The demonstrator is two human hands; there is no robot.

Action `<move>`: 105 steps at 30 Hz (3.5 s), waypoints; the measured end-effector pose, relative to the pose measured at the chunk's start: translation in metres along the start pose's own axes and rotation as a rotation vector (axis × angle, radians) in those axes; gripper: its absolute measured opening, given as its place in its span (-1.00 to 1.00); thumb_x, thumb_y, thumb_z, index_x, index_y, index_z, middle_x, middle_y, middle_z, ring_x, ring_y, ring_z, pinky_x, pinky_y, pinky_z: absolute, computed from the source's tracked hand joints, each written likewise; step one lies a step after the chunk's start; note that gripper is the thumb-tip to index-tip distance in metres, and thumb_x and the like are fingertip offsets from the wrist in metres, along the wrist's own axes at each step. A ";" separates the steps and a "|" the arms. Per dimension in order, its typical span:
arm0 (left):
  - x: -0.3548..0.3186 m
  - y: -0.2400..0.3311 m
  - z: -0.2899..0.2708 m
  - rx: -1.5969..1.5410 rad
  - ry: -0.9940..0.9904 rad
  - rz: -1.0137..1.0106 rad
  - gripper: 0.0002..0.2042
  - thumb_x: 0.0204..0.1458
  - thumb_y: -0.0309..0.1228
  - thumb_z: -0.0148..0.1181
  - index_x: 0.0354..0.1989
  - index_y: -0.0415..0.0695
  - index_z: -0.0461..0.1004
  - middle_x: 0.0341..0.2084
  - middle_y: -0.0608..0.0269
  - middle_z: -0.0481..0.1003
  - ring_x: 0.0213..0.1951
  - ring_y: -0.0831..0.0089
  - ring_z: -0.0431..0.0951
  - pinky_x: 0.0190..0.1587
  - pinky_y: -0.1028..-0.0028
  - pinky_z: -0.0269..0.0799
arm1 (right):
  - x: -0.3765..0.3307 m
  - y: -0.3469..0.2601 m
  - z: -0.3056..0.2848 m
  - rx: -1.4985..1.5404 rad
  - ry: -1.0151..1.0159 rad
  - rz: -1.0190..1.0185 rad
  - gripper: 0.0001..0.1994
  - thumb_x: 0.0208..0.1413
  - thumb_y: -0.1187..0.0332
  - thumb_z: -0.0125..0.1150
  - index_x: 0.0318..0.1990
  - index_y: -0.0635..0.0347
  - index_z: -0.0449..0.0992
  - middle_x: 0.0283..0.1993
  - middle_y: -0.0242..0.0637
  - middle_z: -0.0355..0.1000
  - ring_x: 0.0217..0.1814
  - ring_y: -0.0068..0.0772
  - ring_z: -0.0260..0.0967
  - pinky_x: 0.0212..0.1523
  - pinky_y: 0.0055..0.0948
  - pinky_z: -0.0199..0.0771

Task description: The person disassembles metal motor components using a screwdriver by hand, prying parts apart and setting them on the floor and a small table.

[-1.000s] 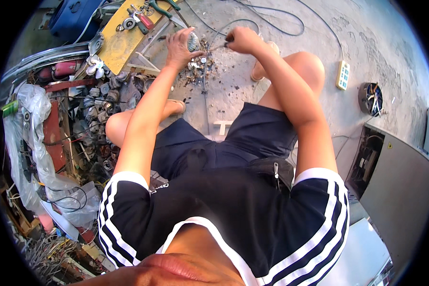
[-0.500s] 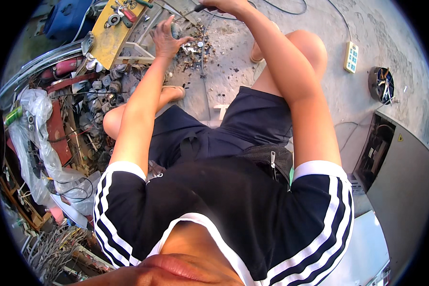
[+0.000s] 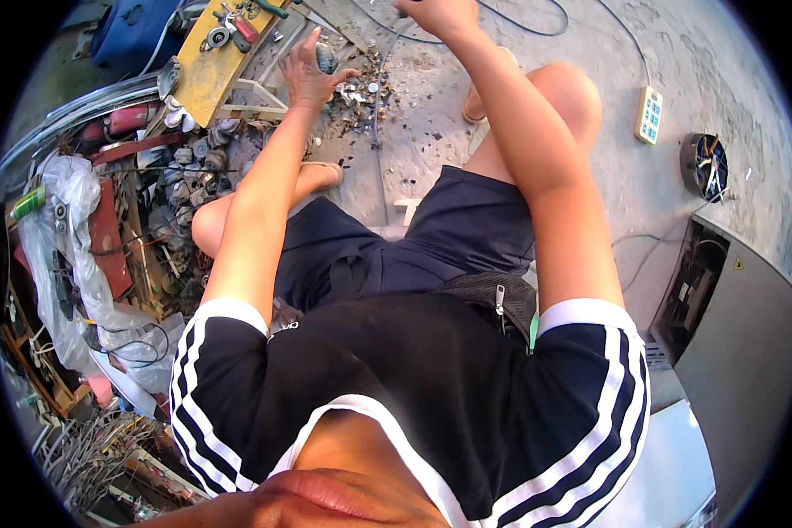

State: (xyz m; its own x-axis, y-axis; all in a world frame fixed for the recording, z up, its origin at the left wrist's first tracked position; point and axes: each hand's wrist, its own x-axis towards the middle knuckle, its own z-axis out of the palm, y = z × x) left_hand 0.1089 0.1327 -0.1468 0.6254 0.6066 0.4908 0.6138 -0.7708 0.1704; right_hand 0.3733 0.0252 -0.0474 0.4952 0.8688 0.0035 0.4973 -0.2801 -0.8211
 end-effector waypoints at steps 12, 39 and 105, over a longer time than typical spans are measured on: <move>-0.005 0.007 -0.001 -0.061 -0.045 -0.061 0.21 -0.65 0.19 0.52 0.37 0.26 0.02 0.03 0.21 0.27 0.12 0.11 0.28 0.23 -0.18 -0.02 | 0.016 0.019 0.015 0.004 -0.013 -0.122 -0.55 -0.19 0.01 0.48 -0.19 0.10 0.62 -0.36 -0.28 0.58 -0.31 -0.33 0.53 -0.24 -0.36 0.48; 0.001 -0.210 -0.221 -0.878 0.343 -1.342 -0.63 0.17 -0.11 0.14 0.06 -0.04 0.42 -0.11 0.28 0.53 -0.12 0.35 0.58 -0.20 0.26 0.60 | -0.002 -0.013 0.020 -0.047 0.025 -0.045 -0.59 -0.05 0.04 0.41 -0.21 0.20 0.59 -0.41 -0.26 0.55 -0.39 -0.41 0.46 -0.30 -0.44 0.43; -0.028 -0.239 -0.147 -0.904 0.048 -1.190 -0.65 -0.09 -0.51 0.32 -0.07 -0.20 0.51 -0.31 0.12 0.60 -0.42 0.31 0.60 -0.38 0.30 0.51 | 0.016 -0.030 0.063 -0.146 -0.092 -0.176 -0.56 -0.13 -0.02 0.42 -0.18 0.09 0.63 -0.30 -0.23 0.61 -0.24 -0.24 0.58 -0.17 -0.32 0.51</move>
State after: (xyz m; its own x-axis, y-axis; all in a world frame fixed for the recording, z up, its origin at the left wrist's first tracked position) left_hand -0.1256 0.2713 -0.0759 -0.0404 0.9568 -0.2879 0.2308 0.2893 0.9290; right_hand 0.3218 0.0728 -0.0586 0.3281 0.9411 0.0814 0.6709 -0.1714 -0.7215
